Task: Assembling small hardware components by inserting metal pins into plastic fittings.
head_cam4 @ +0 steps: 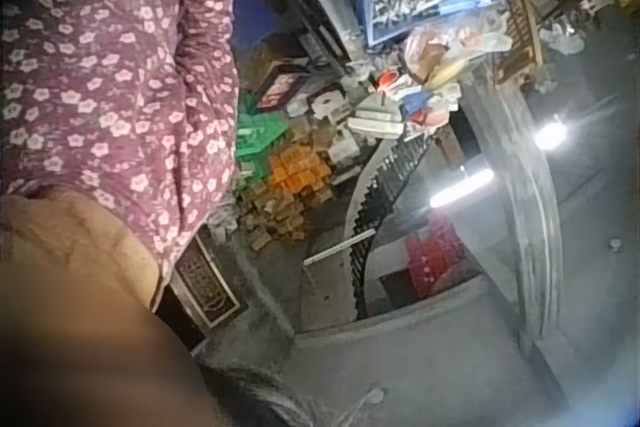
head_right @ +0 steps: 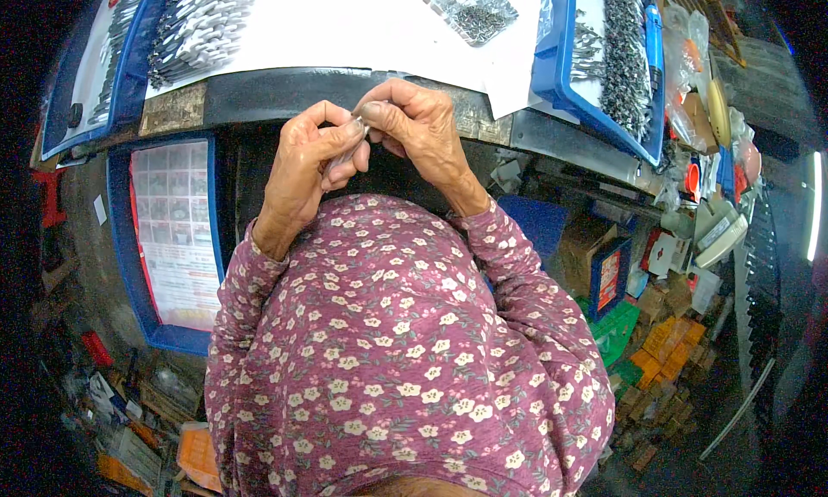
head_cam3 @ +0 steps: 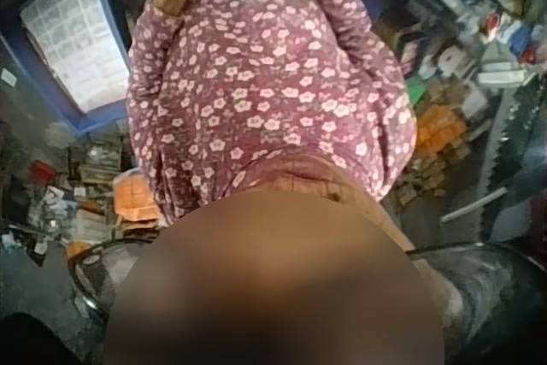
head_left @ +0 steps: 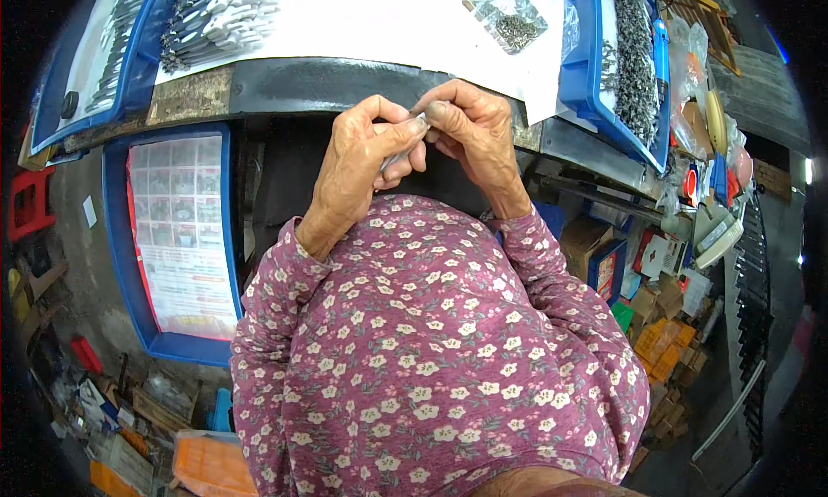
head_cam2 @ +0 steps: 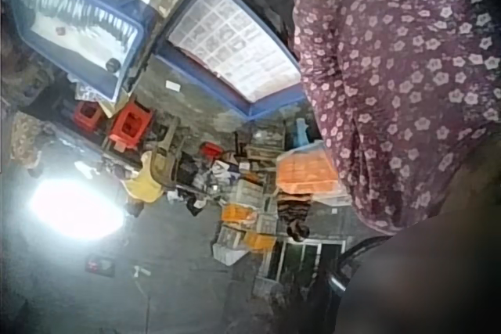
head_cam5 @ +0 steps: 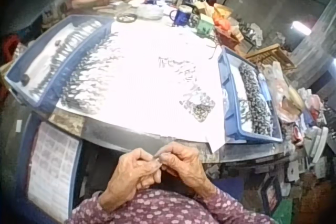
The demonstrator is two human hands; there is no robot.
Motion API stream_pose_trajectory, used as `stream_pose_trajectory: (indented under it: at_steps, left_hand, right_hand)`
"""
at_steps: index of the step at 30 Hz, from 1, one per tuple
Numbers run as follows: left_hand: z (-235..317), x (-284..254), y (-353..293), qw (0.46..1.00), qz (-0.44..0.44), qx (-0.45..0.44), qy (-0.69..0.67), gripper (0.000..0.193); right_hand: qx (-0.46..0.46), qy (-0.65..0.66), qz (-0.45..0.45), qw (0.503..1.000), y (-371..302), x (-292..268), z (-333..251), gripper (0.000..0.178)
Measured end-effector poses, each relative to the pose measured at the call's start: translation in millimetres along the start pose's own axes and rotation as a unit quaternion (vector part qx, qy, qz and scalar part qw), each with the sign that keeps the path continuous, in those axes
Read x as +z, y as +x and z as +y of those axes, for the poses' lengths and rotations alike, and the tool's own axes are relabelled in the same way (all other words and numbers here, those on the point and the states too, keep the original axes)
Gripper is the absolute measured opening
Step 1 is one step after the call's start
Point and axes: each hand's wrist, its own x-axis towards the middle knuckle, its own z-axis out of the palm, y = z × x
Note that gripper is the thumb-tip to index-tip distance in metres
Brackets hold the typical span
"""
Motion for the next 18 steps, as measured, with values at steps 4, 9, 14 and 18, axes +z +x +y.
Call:
stream_pose_trajectory:
  at_steps: [4, 9, 14, 18]
  left_hand:
    - [2, -1, -1, 0.999, -0.012, -0.038, -0.002, 0.016]
    - [-2, -3, 1, 0.997, -0.025, -0.048, -0.051, 0.012]
    - [-2, -5, 1, 0.996, -0.036, -0.048, -0.059, 0.012]
    - [-4, -8, 1, 0.994, -0.036, -0.065, -0.075, 0.012]
  right_hand:
    - [0.014, 0.026, -0.058, 0.998, 4, -11, 0, 0.018]
    - [0.020, 0.024, -0.047, 0.998, 2, -3, -5, 0.019]
    - [-0.061, -0.052, 0.030, 0.996, -1, 4, 2, 0.016]
    - [-0.105, -0.092, 0.049, 0.989, -3, 9, 2, 0.014]
